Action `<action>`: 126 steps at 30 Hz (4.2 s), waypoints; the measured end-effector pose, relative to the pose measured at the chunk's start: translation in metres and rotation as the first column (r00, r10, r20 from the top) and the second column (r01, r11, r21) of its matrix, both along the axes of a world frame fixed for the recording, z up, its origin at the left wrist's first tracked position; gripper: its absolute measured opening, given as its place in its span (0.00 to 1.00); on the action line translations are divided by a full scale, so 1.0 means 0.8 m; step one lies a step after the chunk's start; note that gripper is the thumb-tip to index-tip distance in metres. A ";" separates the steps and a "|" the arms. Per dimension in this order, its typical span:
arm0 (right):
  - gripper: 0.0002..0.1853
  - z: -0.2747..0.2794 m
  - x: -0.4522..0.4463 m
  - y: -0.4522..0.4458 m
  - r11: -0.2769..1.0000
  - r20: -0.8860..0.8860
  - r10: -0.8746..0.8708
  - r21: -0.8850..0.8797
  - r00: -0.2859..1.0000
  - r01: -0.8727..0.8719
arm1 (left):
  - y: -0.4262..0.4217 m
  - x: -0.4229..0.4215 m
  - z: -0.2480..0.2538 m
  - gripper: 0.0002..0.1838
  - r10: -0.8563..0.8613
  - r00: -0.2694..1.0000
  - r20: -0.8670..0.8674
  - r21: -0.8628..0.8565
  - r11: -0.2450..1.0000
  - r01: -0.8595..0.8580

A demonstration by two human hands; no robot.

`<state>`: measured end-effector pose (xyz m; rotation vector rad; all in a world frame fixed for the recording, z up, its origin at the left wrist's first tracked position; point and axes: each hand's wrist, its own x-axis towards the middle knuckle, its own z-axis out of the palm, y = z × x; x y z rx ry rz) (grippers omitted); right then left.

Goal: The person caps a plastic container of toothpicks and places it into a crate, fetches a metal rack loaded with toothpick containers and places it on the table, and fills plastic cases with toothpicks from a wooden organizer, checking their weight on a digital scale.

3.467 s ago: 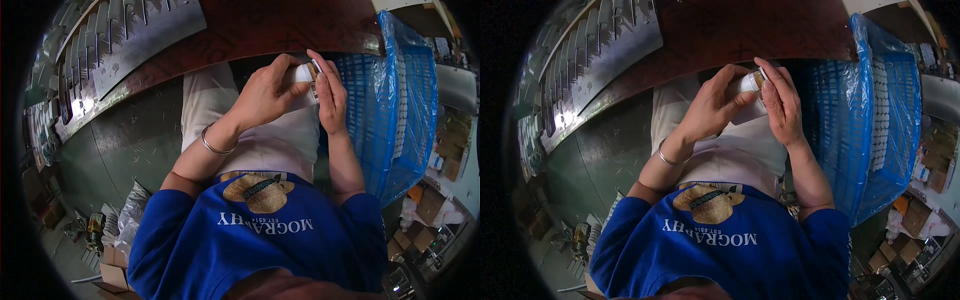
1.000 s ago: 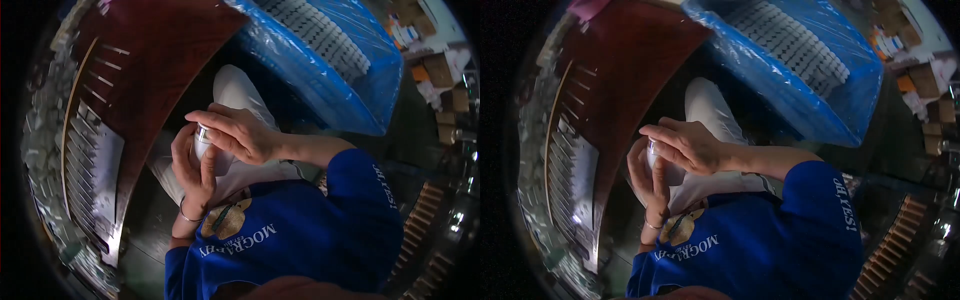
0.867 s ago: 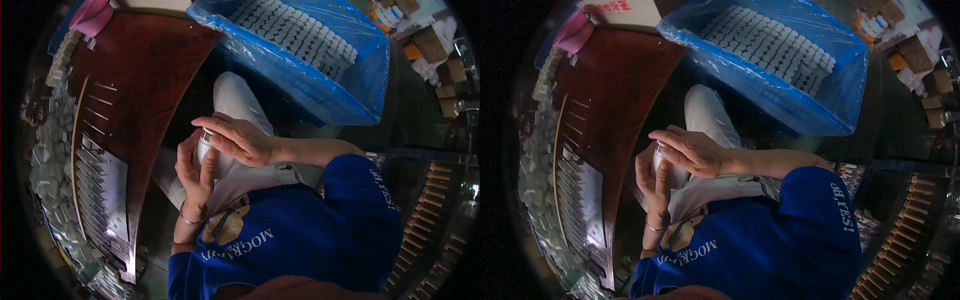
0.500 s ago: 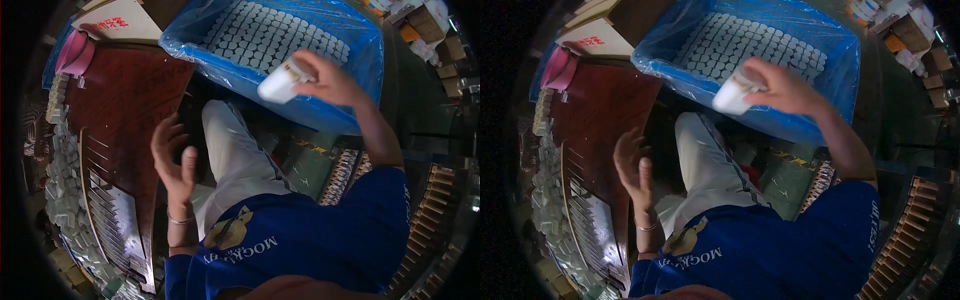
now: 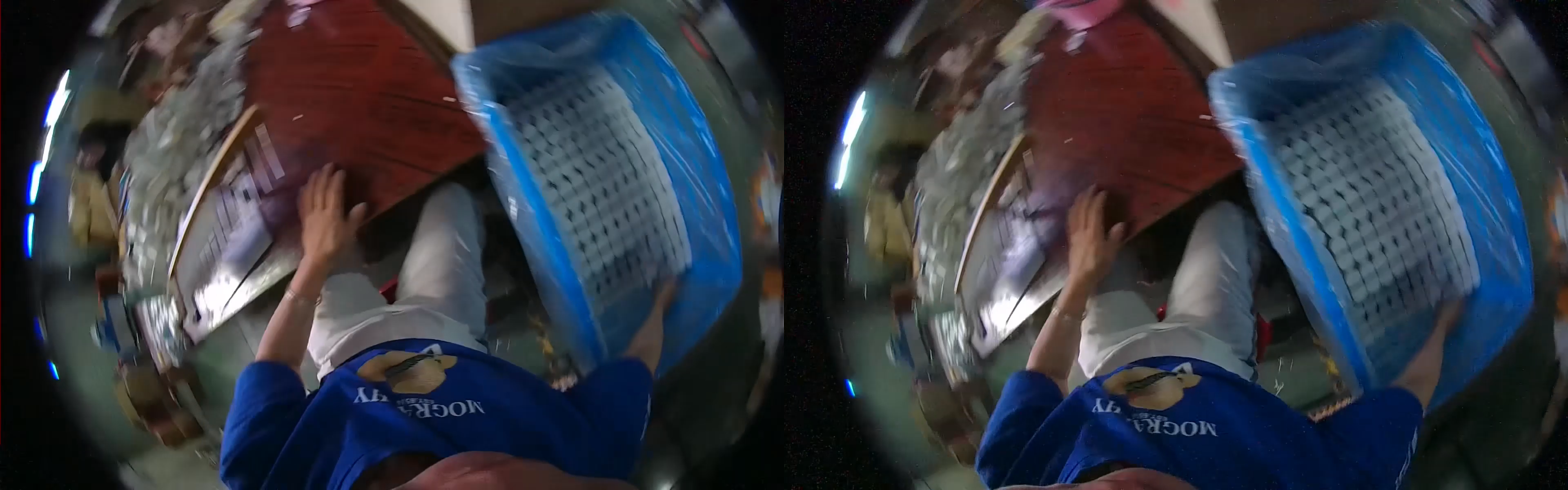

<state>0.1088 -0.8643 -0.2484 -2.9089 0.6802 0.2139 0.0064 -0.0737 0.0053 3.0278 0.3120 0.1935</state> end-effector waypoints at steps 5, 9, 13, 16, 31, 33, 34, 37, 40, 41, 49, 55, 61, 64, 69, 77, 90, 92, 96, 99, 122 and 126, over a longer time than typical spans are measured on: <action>0.15 -0.007 0.054 -0.013 0.997 -0.097 -0.075 0.002 0.992 0.075 | 0.006 -0.008 -0.011 0.36 0.009 0.999 0.035 0.045 0.999 -0.010; 0.14 0.044 0.077 0.023 0.991 -0.002 -0.104 -0.087 0.995 0.104 | 0.007 -0.012 -0.013 0.36 0.019 0.999 0.035 0.014 1.000 -0.019; 0.13 0.135 0.081 0.096 0.989 0.241 -0.093 -0.090 0.966 0.118 | 0.008 -0.014 -0.015 0.37 0.003 0.998 0.070 0.013 1.000 -0.004; 0.13 0.238 0.074 0.190 0.997 0.477 -0.021 -0.050 0.879 0.051 | 0.011 -0.015 -0.012 0.38 -0.021 0.996 0.084 -0.050 0.998 0.025; 0.09 0.550 0.028 0.851 -0.183 0.679 0.730 0.299 0.074 -0.936 | 0.080 -0.121 0.088 0.23 -0.134 0.974 -0.181 -0.932 0.341 -0.127; 0.08 0.577 -0.001 0.895 -0.254 0.661 0.718 0.539 0.217 -0.803 | 0.097 -0.189 0.138 0.21 0.065 0.981 -0.185 -0.930 0.311 -0.196; 0.07 0.598 -0.022 0.923 -0.264 0.612 0.737 0.653 0.288 -0.710 | 0.109 -0.222 0.156 0.21 0.103 0.965 -0.240 -0.937 0.236 -0.258; 0.07 0.627 -0.109 1.021 -0.334 0.550 0.812 0.710 0.193 -0.620 | 0.150 -0.314 0.189 0.22 0.147 0.924 -0.352 -0.930 0.060 -0.363; 0.07 0.614 -0.227 1.113 -0.425 0.473 0.881 0.775 -0.016 -0.467 | 0.167 -0.434 0.198 0.21 0.480 0.833 -0.275 -0.888 0.205 -0.411; 0.08 0.585 -0.255 1.143 -0.502 0.488 0.860 0.753 -0.152 -0.426 | 0.173 -0.476 0.207 0.22 0.571 0.771 -0.280 -0.868 0.192 -0.458; 0.07 0.583 -0.534 1.314 -0.678 0.544 0.445 0.723 -0.711 0.128 | 0.086 -0.710 0.223 0.20 0.886 -0.202 -0.418 -0.546 -0.422 -0.724; 0.09 0.543 -0.657 1.362 -0.658 0.482 0.030 0.669 -0.875 0.346 | -0.059 -0.642 0.204 0.22 0.549 -0.591 -0.591 -0.458 -0.831 -0.315; 0.10 0.552 -0.743 1.317 -0.487 0.483 -0.571 0.452 -0.664 0.747 | -0.111 -0.514 0.191 0.22 0.161 -0.829 -0.535 -0.599 -0.765 0.237; 0.09 0.534 -0.757 1.291 -0.433 0.349 -0.706 0.476 -0.616 0.766 | -0.137 -0.482 0.140 0.23 -0.088 -0.906 -0.414 -0.648 -0.671 0.361; 0.11 0.528 -0.771 1.217 -0.280 0.227 -0.864 0.524 -0.449 0.804 | -0.191 -0.407 0.068 0.17 -0.328 -0.859 -0.394 -0.621 -0.594 0.512; 0.12 0.483 -0.855 1.101 -0.059 0.076 -0.991 0.487 -0.109 0.872 | -0.189 -0.176 -0.127 0.14 -0.271 -0.670 -0.691 -0.231 -0.796 0.560; 0.14 0.403 -0.945 1.025 0.258 -0.272 -0.855 0.517 0.442 0.816 | 0.002 -0.262 -0.082 0.32 -0.426 0.219 -0.878 -0.313 0.856 0.412; 0.14 0.365 -0.947 1.005 0.241 -0.375 -0.792 0.532 0.481 0.812 | 0.045 -0.252 -0.137 0.39 -0.407 0.269 -0.873 -0.311 0.888 0.338; 0.15 0.262 -0.935 0.979 0.577 -0.151 -0.636 0.559 0.757 0.596 | 0.051 -0.240 -0.159 0.52 -0.416 0.378 -0.827 -0.348 0.907 0.238; 0.18 0.231 -0.876 0.929 0.483 -0.305 -0.588 0.611 0.749 0.627 | 0.029 -0.235 -0.146 0.55 -0.400 0.379 -0.834 -0.399 0.913 0.086; 0.45 0.042 -0.893 0.719 0.376 0.220 -0.926 0.478 0.307 0.794 | -0.125 -0.525 -0.171 0.18 -0.805 -0.572 -0.158 -0.885 -0.142 0.444; 0.46 0.108 -0.886 0.781 0.243 -0.124 -0.947 0.332 0.297 0.911 | -0.177 -0.467 -0.164 0.36 -0.988 -0.138 -0.076 -0.412 -0.095 0.906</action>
